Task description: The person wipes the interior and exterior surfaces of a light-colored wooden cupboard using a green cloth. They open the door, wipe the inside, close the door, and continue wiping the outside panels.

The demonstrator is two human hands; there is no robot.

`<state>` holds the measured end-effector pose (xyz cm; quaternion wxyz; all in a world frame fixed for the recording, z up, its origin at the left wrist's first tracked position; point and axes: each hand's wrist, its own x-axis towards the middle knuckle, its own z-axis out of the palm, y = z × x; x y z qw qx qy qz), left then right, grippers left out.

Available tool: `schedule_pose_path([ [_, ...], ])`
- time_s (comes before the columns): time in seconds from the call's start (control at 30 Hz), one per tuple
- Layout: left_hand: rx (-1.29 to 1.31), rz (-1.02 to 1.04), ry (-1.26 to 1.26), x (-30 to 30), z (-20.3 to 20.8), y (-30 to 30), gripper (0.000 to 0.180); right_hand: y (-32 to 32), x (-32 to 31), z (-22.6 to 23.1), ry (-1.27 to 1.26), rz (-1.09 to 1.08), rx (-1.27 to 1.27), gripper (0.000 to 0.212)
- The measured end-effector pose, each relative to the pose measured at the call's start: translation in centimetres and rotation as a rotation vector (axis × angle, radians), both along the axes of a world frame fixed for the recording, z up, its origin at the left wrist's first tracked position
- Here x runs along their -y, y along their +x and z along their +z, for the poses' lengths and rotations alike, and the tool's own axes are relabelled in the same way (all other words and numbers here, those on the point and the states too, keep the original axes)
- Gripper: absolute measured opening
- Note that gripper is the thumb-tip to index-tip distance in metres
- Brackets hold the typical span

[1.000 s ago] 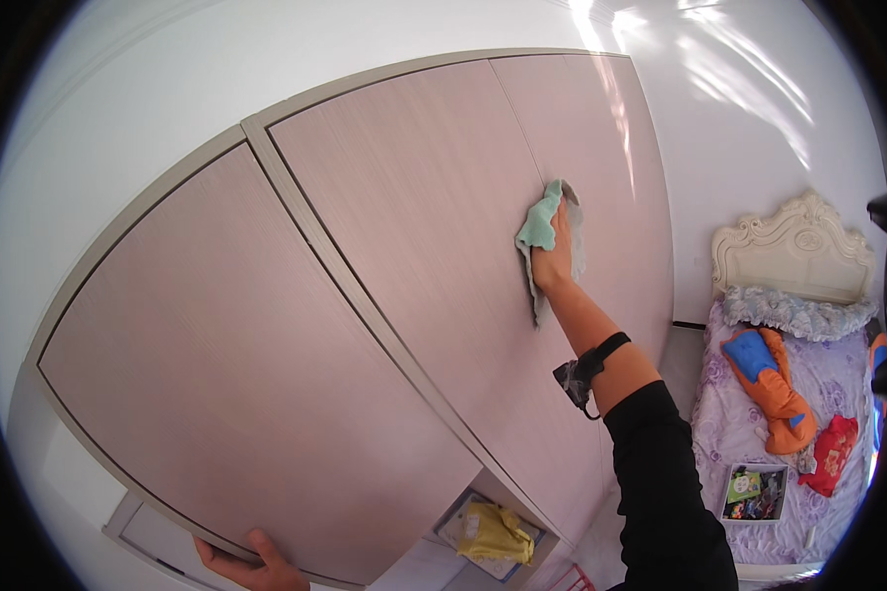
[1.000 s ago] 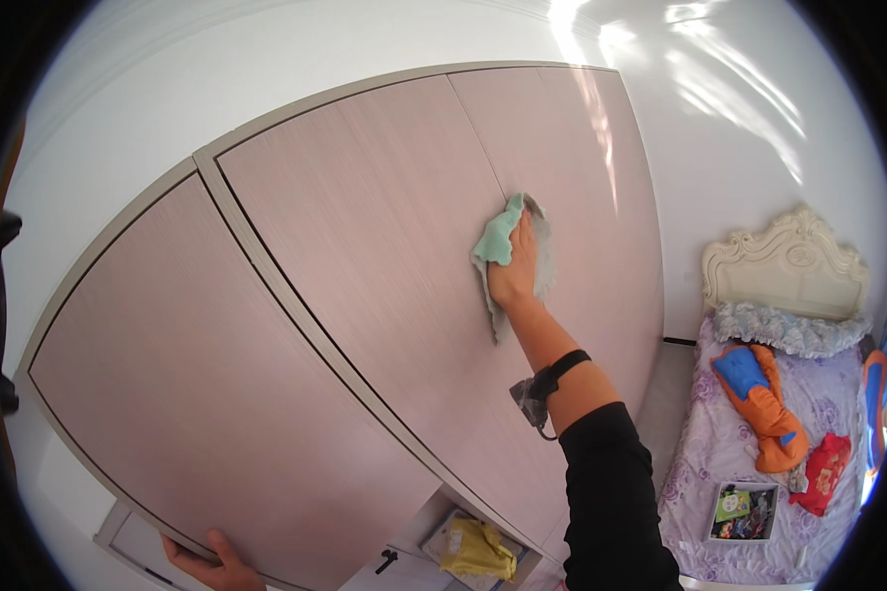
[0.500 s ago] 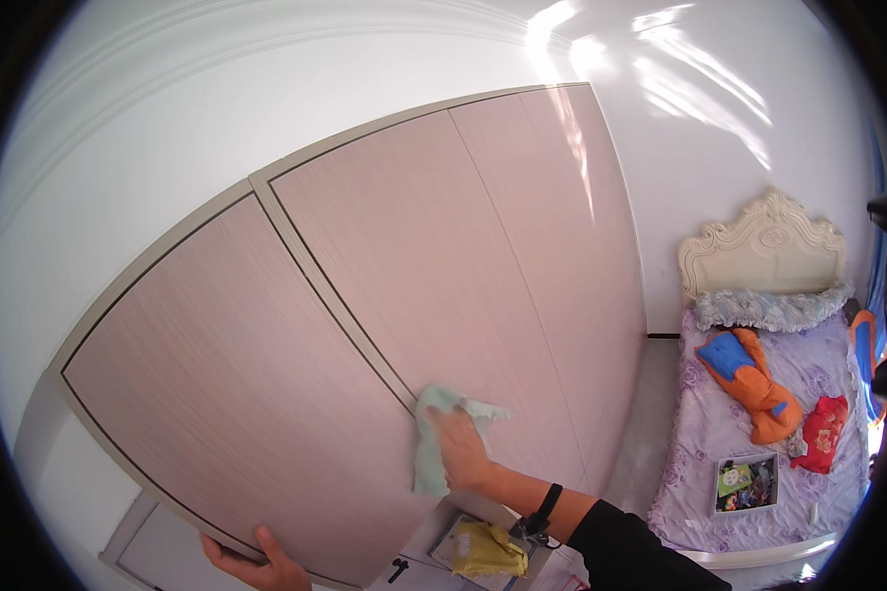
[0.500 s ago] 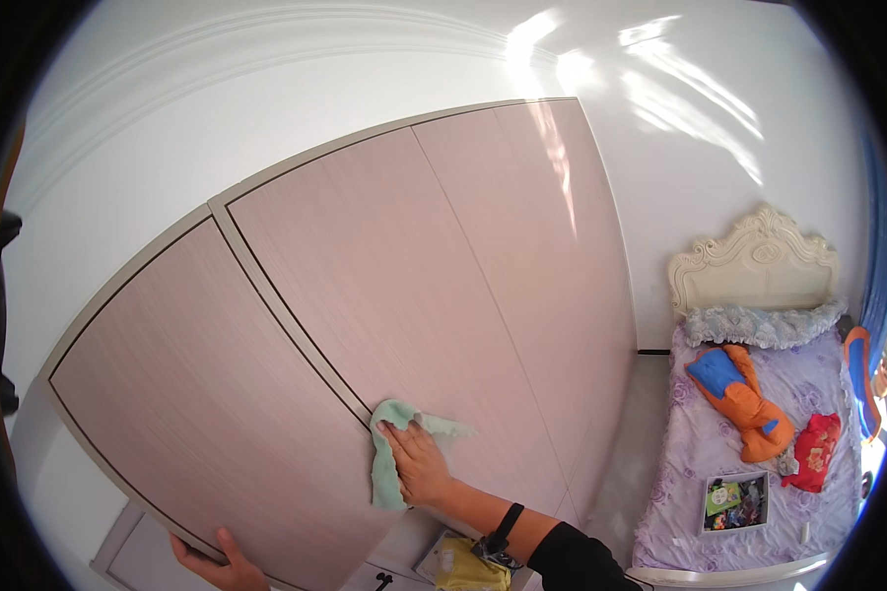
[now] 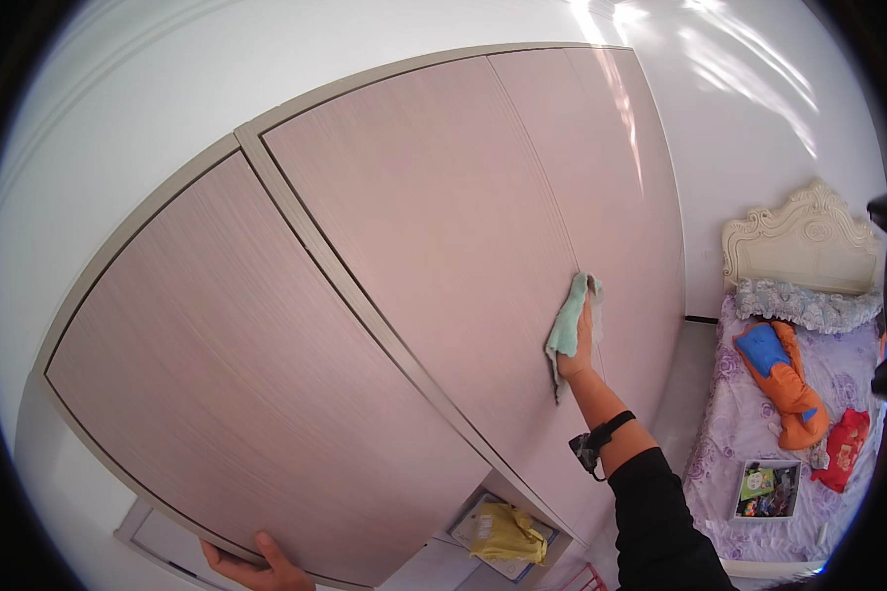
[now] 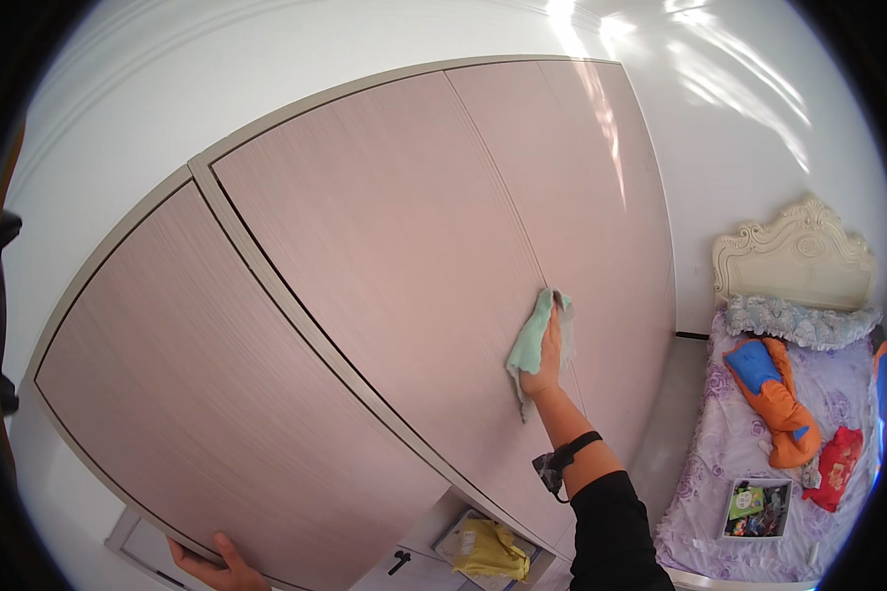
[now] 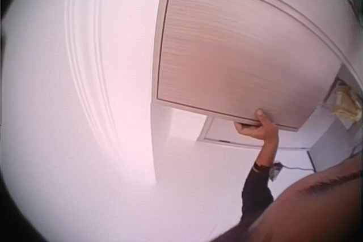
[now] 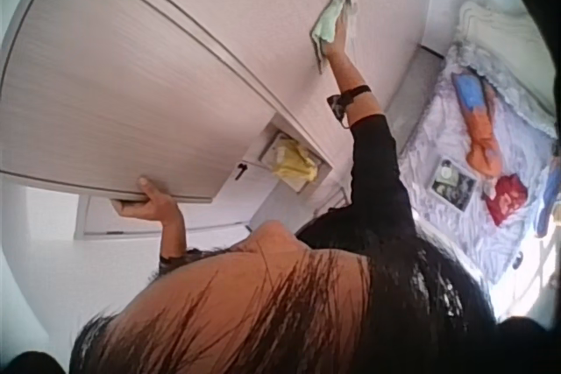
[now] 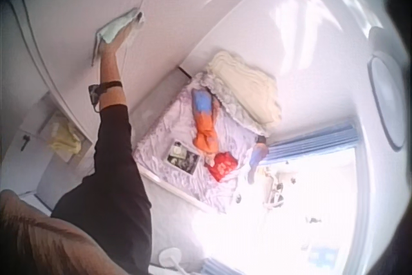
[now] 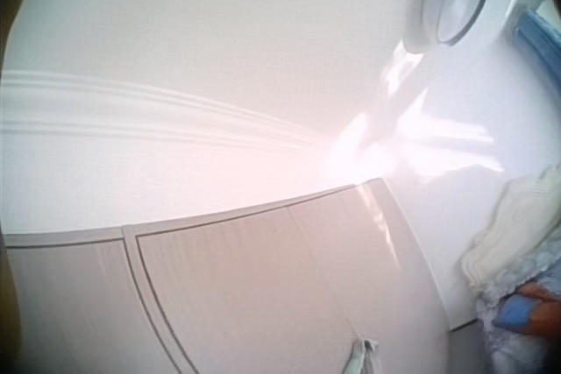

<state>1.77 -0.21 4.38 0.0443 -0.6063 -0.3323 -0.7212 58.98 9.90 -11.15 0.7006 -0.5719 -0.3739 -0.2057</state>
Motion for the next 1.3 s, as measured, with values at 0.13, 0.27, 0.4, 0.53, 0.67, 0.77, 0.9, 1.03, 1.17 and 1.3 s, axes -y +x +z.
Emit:
schedule_pose_path([
  [0.13, -0.010, -0.052, 0.047, -0.2, 0.2, 0.1, 0.098, 3.2, -2.0, -3.0, 0.008, 0.000, -0.191, 0.069],
  [0.27, -0.079, -0.043, -0.025, 0.5, 0.1, 0.0, 0.087, 2.0, -3.5, -7.7, 0.157, 0.153, -0.486, 0.070],
  [0.4, -0.075, -0.190, 0.014, 0.1, 0.2, -0.2, 0.084, -4.2, -1.7, -10.2, 0.117, 0.214, -0.608, 0.073],
  [0.53, -0.167, -0.105, 0.127, -0.4, 0.2, -0.6, 0.085, -15.9, 2.9, -7.3, -0.054, 0.138, -0.072, 0.078],
  [0.67, -0.141, -0.092, 0.181, -0.4, 0.1, -0.5, 0.084, -25.0, 6.4, 1.3, -0.037, 0.194, 0.537, 0.094],
  [0.77, -0.162, -0.040, 0.187, 0.1, 0.4, -0.4, 0.081, -27.0, 7.9, 9.5, -0.135, 0.234, 0.683, 0.096],
  [0.9, -0.162, -0.031, 0.202, 0.8, 1.2, -0.4, 0.075, -28.9, 7.7, 21.7, 0.062, 0.220, 0.798, 0.097],
  [1.03, -0.088, -0.074, 0.244, 1.3, 1.6, -0.4, 0.071, -32.4, 9.1, 31.2, 0.224, 0.244, 0.932, 0.085],
  [1.17, -0.051, -0.137, 0.256, 1.4, 1.4, -1.0, 0.065, -36.2, 9.7, 33.3, 0.145, 0.118, 0.993, 0.090],
  [1.3, -0.038, -0.221, 0.249, 1.5, 0.7, -1.3, 0.064, -40.3, 11.0, 26.7, 0.032, 0.202, 1.164, 0.086],
])
